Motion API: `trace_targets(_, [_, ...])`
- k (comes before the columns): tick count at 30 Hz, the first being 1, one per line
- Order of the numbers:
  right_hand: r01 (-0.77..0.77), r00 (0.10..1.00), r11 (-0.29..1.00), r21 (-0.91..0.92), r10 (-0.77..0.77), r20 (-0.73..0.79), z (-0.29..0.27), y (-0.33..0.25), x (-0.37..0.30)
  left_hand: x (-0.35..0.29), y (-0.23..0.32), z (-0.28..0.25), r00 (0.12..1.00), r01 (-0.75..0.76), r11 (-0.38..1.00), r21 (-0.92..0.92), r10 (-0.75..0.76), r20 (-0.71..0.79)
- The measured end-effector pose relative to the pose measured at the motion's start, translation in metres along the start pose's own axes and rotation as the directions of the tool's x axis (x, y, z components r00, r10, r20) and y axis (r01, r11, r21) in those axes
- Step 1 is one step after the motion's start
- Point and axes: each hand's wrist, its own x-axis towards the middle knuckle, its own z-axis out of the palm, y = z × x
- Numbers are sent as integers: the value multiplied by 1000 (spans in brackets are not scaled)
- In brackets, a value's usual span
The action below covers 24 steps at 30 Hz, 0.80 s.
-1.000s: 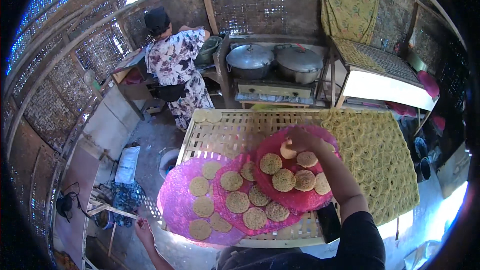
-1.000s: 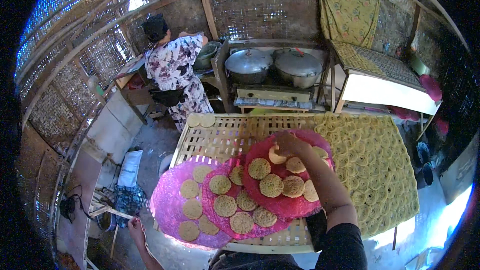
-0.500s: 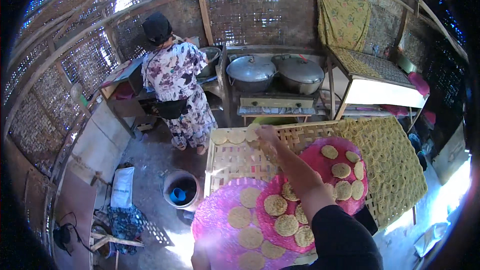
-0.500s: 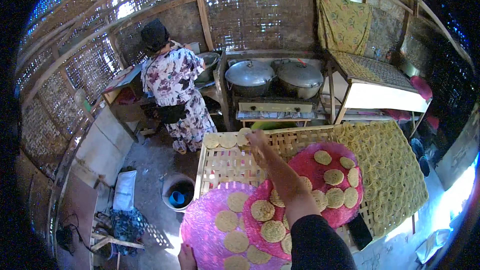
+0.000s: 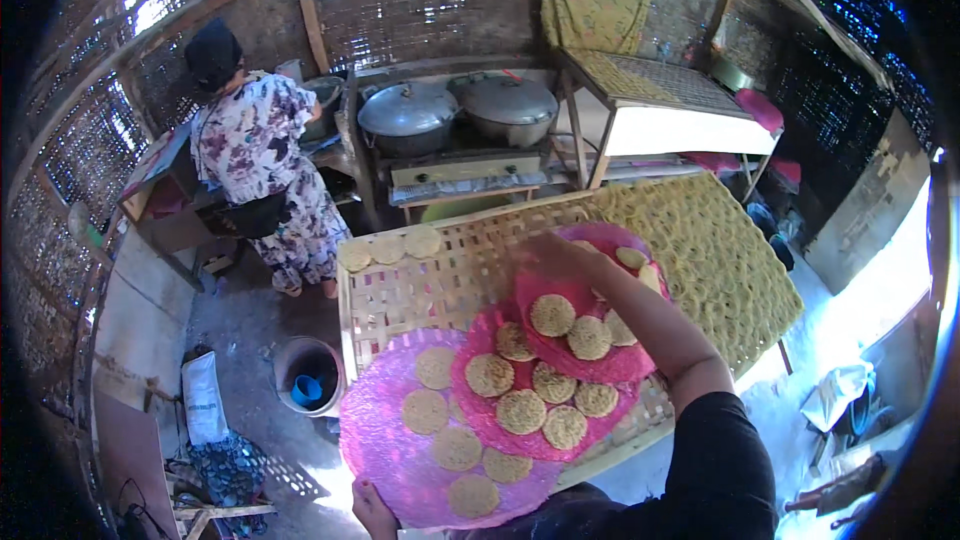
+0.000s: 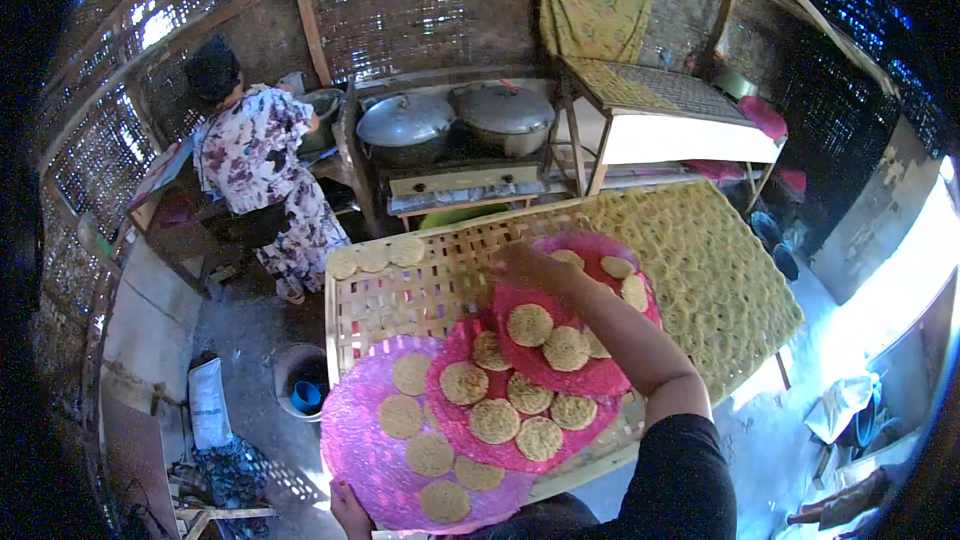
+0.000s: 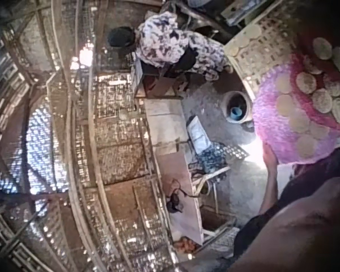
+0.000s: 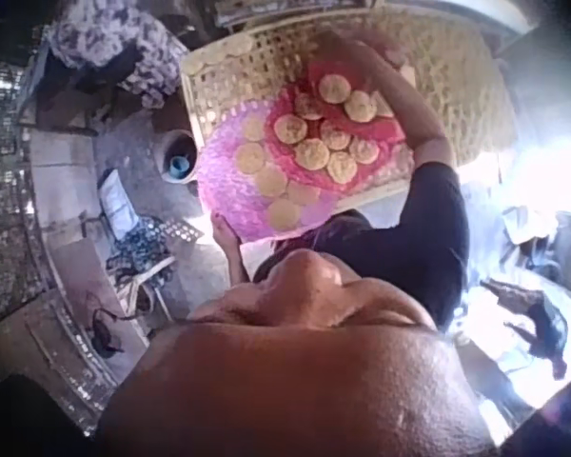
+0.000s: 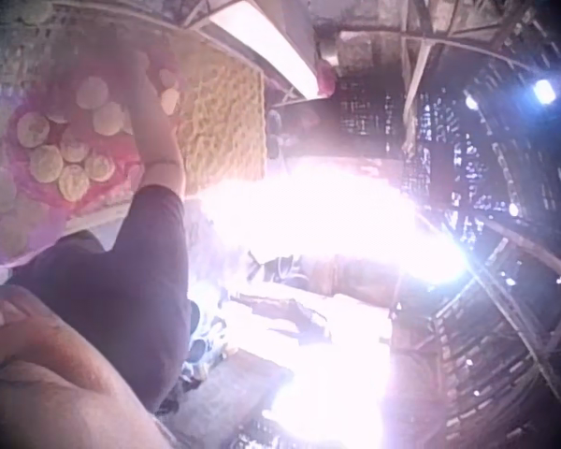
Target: The person arranges small dough discs onto a large pink mesh circle and a wooden rack.
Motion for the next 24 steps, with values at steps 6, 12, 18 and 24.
trace_targets(6, [-86,979,982,-170,115,169,48,28,-93,4,11,12,983,-138,989,-53,131,-129])
trace_targets(12, [-72,996,941,330,83,-19,40,-2,-70,0,11,5,978,-138,990,9,138,-156])
trace_targets(18, [13,938,971,239,71,-340,66,84,50,2,22,10,997,41,975,218,-26,-72])
trace_targets(24, [-285,817,636,718,552,-165,104,124,140,-3,58,22,996,89,969,230,-87,-17])
